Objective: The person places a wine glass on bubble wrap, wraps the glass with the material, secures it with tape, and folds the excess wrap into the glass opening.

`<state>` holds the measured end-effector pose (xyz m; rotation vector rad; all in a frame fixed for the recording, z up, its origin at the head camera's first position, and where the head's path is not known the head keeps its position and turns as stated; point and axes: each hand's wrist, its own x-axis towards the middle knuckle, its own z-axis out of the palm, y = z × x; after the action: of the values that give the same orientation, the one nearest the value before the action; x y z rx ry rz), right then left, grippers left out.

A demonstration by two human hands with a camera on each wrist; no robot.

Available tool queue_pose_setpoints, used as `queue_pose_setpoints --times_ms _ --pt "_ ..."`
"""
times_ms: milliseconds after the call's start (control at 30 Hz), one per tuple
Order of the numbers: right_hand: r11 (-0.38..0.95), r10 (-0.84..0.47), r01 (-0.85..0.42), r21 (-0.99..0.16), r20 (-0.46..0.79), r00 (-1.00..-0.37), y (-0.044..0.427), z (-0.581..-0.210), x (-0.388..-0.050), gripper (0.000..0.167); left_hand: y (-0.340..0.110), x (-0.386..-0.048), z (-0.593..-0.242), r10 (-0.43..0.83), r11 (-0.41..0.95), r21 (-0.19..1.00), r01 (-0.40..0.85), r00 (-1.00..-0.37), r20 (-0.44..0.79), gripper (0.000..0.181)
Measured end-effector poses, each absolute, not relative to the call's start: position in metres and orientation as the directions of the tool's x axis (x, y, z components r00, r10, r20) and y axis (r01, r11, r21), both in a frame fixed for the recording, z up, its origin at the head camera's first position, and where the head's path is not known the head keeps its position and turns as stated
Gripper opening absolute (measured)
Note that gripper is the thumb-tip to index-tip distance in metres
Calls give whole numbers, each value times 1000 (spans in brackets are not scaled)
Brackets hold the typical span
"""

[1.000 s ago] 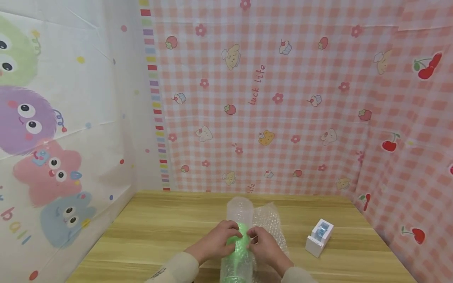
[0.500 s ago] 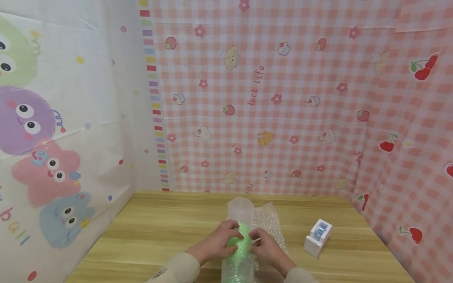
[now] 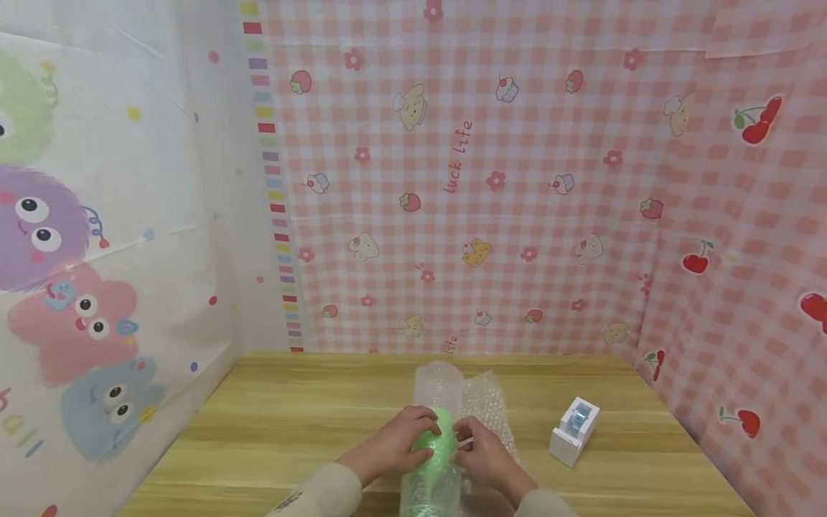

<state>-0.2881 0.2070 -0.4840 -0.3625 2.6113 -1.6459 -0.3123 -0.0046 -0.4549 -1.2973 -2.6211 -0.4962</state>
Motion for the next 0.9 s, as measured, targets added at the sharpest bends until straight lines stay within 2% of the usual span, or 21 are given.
queue_pose_setpoints --times_ms 167,433,733,900 --pt "385 -208 -126 -914 46 -977 199 -483 -288 36 -12 -314 -458 741 565 205 799 -601 299 23" --pt "316 -260 -163 -935 80 -962 182 -493 -288 36 -25 -313 -458 729 558 195 807 -589 349 21" --pt "439 -227 -202 -876 110 -968 175 -488 -288 35 -28 -314 -455 720 590 210 780 -626 299 19" --pt "432 -179 -238 -870 176 -968 168 -486 -291 41 -31 -318 -458 707 595 248 765 -644 292 26"
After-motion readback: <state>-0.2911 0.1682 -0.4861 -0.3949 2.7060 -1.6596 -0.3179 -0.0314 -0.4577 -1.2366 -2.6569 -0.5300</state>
